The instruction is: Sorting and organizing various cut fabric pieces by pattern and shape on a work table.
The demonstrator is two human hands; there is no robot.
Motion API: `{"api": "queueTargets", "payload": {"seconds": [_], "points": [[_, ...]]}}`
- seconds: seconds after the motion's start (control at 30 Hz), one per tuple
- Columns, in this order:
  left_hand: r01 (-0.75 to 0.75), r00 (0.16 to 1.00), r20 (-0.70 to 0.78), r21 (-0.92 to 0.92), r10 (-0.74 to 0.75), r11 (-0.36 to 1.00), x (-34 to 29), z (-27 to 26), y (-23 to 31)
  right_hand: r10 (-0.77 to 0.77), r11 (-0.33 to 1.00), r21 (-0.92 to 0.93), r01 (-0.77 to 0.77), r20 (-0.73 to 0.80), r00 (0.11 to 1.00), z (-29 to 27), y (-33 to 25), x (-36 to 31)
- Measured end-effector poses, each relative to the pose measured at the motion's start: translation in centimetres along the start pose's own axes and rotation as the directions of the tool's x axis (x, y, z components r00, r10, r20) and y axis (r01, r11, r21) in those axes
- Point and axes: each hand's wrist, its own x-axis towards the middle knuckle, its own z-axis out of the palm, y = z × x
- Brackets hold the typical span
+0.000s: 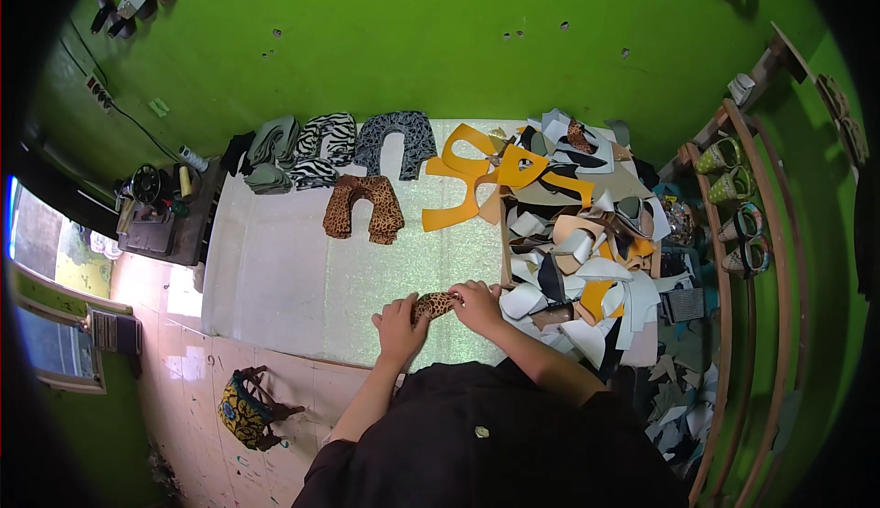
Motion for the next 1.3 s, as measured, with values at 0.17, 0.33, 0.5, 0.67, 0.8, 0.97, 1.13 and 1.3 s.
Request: {"api": "queueTargets", "payload": {"seconds": [0.17,0.33,0.5,0.67,0.8,0.97,1.13,1.3], "points": [[-0.101,0.995,-0.005,0.043,0.102,0.994,0.0,0.3,0.9,-0.194,0.964,-0.199,0.175,-0.076,0.978,0.2,-0.9,-0.9],[-0.114,0.993,0.022,0.057,0.113,0.992,-0.6,1.0,0.0,-0.275,0.916,-0.281,0.286,0.077,0.958,0.2,-0.8,-1.0],[-0.145,0.989,0.009,0.004,0.145,0.989,-0.1,2.2,0.4,-0.147,0.965,-0.214,0.153,0.045,0.988,-0.7,-1.4,-2.1],[-0.201,0.977,-0.092,-0.075,0.194,0.977,1.0,0.4,0.9,-0.381,0.924,0.006,0.381,0.028,0.924,-8.5,-7.5,-2.6],[-0.353,0.934,-0.164,-0.258,0.319,0.899,3.8,-0.1,6.0,-0.303,0.852,0.478,0.214,0.116,0.946,-17.8,-8.0,0.0],[-0.551,0.821,0.084,-0.142,0.564,0.823,6.1,1.5,13.6,0.009,0.879,0.453,0.152,-0.333,0.943,-24.3,-0.9,10.9],[-0.560,0.817,0.080,-0.126,0.572,0.819,7.6,3.8,14.9,0.256,0.962,0.225,-0.155,-0.551,0.794,-25.8,14.8,19.1],[-0.535,0.826,0.153,-0.094,0.543,0.840,7.8,3.4,14.4,0.455,0.866,0.095,-0.491,-0.555,0.696,-24.9,17.4,22.0]]}}
